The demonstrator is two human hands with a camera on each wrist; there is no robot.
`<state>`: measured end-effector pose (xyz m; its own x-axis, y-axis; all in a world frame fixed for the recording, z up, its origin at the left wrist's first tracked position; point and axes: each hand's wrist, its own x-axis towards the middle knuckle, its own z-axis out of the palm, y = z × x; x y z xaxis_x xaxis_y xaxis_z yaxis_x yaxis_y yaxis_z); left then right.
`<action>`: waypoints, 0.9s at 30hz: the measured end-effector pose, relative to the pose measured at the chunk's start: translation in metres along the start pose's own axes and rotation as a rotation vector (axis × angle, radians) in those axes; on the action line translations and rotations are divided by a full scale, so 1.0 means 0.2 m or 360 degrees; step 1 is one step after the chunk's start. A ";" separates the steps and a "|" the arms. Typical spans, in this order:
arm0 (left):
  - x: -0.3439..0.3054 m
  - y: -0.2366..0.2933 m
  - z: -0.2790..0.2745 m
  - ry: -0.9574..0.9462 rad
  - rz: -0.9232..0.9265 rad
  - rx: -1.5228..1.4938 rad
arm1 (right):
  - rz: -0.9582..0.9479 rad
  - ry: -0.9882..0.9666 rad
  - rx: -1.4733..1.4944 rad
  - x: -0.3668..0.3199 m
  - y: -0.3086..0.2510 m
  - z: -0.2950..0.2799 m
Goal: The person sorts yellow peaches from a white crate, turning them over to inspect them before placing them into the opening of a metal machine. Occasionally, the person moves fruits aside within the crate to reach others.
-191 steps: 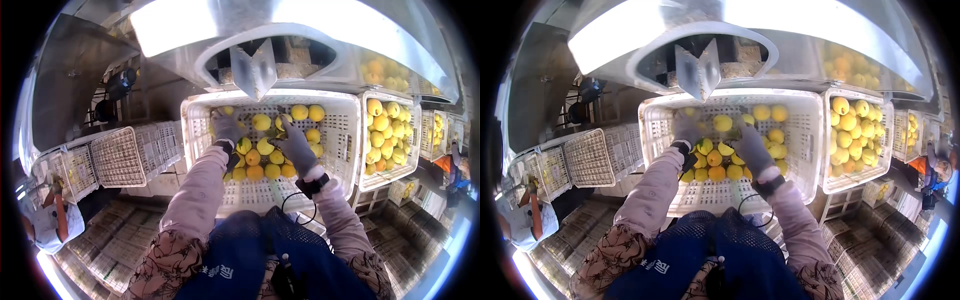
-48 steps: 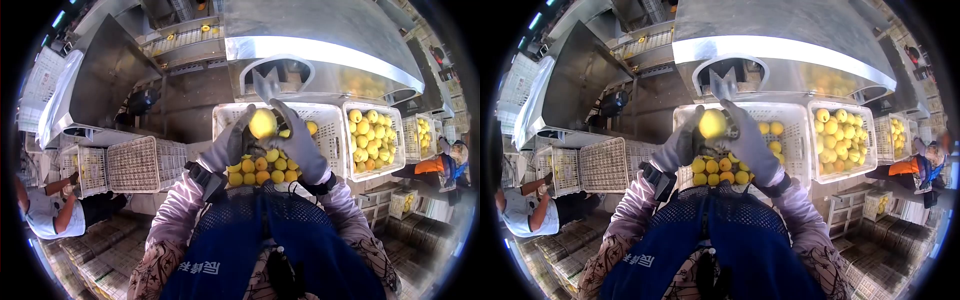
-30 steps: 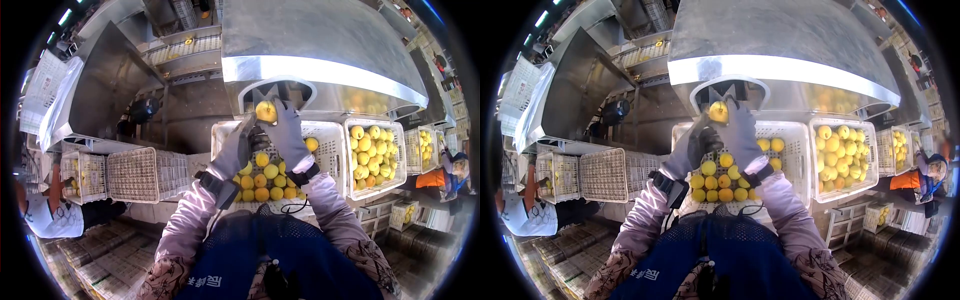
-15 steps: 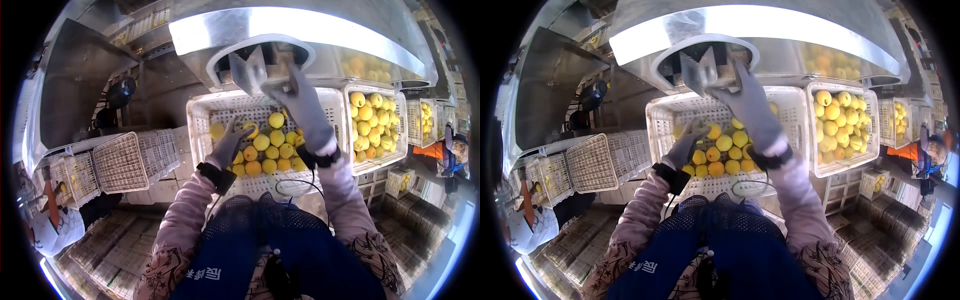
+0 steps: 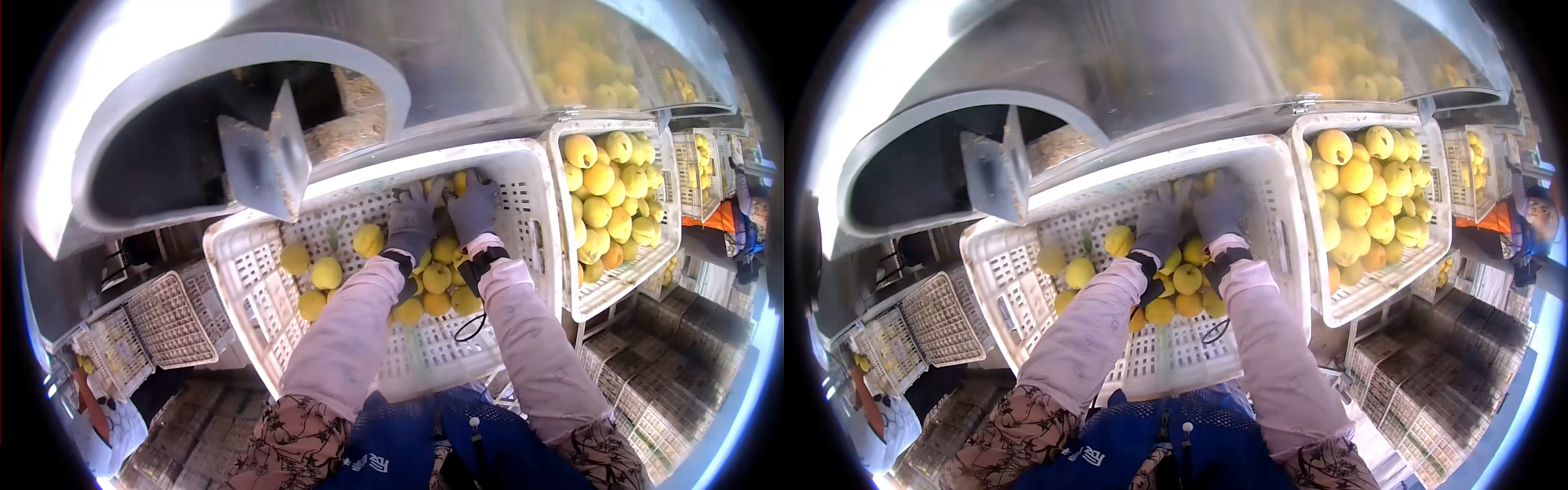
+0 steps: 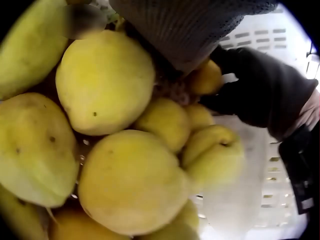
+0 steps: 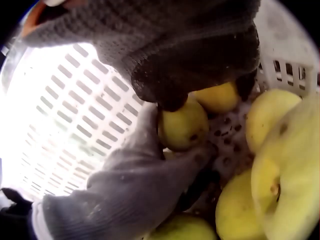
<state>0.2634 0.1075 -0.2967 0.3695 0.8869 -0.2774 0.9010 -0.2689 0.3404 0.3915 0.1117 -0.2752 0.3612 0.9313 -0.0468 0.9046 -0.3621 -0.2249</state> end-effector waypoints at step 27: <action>-1.16 -0.24 -0.96 0.0030 -0.0603 -0.3420 | -0.0178 -0.2127 0.2444 -0.40 -0.35 -0.94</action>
<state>0.0914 -0.0131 -0.0753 0.2713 0.7881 -0.5525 -0.6532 0.5723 0.4957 0.3412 0.0559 -0.0723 -0.6768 0.6440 -0.3565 -0.2490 -0.6561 -0.7124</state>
